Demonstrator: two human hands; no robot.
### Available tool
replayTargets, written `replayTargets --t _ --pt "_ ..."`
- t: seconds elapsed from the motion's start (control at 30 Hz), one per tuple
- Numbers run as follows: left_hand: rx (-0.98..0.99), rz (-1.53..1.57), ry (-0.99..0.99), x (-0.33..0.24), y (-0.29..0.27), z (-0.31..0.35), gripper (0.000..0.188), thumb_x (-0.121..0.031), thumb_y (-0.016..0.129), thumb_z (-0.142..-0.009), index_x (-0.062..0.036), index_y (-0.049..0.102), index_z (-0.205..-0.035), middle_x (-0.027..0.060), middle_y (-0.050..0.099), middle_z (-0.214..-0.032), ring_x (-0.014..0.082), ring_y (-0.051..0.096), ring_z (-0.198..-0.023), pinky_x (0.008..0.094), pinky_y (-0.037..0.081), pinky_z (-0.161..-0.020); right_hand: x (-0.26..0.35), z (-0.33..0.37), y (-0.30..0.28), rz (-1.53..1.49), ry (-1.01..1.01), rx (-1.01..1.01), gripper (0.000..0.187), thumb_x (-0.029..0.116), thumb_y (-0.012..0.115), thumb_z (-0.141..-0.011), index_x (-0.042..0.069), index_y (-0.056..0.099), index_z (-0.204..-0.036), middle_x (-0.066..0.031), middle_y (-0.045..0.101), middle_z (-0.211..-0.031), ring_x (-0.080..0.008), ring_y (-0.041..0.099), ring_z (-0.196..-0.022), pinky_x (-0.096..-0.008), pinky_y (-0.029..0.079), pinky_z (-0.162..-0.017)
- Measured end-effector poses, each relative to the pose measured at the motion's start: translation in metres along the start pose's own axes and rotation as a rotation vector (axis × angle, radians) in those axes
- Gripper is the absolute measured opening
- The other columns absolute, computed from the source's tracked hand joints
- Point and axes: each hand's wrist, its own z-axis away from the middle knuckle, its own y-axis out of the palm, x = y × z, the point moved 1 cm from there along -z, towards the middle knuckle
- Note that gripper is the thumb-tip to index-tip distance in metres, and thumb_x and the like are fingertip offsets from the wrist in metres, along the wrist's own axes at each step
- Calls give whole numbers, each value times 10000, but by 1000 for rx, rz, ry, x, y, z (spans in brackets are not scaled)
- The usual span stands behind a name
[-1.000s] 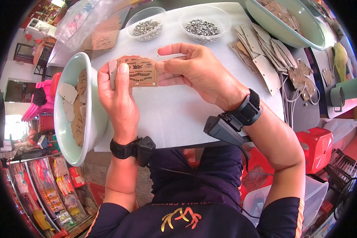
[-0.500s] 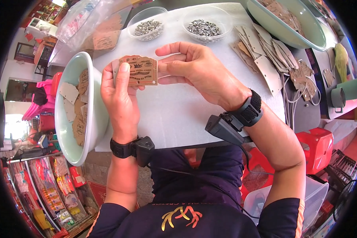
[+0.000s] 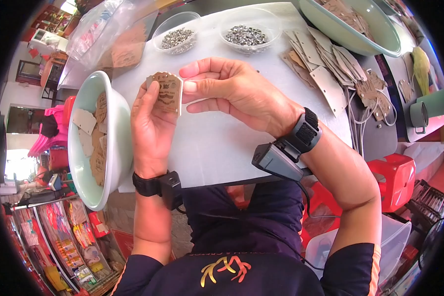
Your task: Manually pushing small metal rivets through pre-made holes in leather shoe labels.
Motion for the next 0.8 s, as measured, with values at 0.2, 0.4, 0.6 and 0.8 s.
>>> replayTargets --t 0.2,0.4,0.6,0.8 --pt "76 213 -160 0 -1 -2 229 -161 567 -972 -31 531 -1157 101 656 -1071 170 658 -939 326 556 -804 2 5 3 34 -5 28 265 191 694 -907 30 622 -1106 -44 654 -1008 -119 646 -900 -290 559 -813" --pt "18 88 -72 0 0 0 229 -180 574 -971 -35 529 -1143 100 660 -1058 159 657 -919 311 549 -773 4 5 3 79 107 84 199 240 680 -920 52 658 -980 -14 664 -919 -78 630 -788 -268 565 -720" --pt "-56 -114 107 0 1 0 230 -196 578 -972 -43 512 -1131 85 661 -1009 116 627 -792 259 481 -613 5 5 4 77 98 78 215 224 658 -932 25 651 -1012 -32 658 -939 -89 632 -809 -271 568 -729" --pt "-112 -279 297 -2 7 5 245 -209 573 -978 -26 486 -1116 94 652 -987 103 609 -768 249 469 -579 5 5 7 152 87 -2 259 225 671 -918 7 630 -1051 -58 644 -973 -109 634 -834 -284 576 -710"
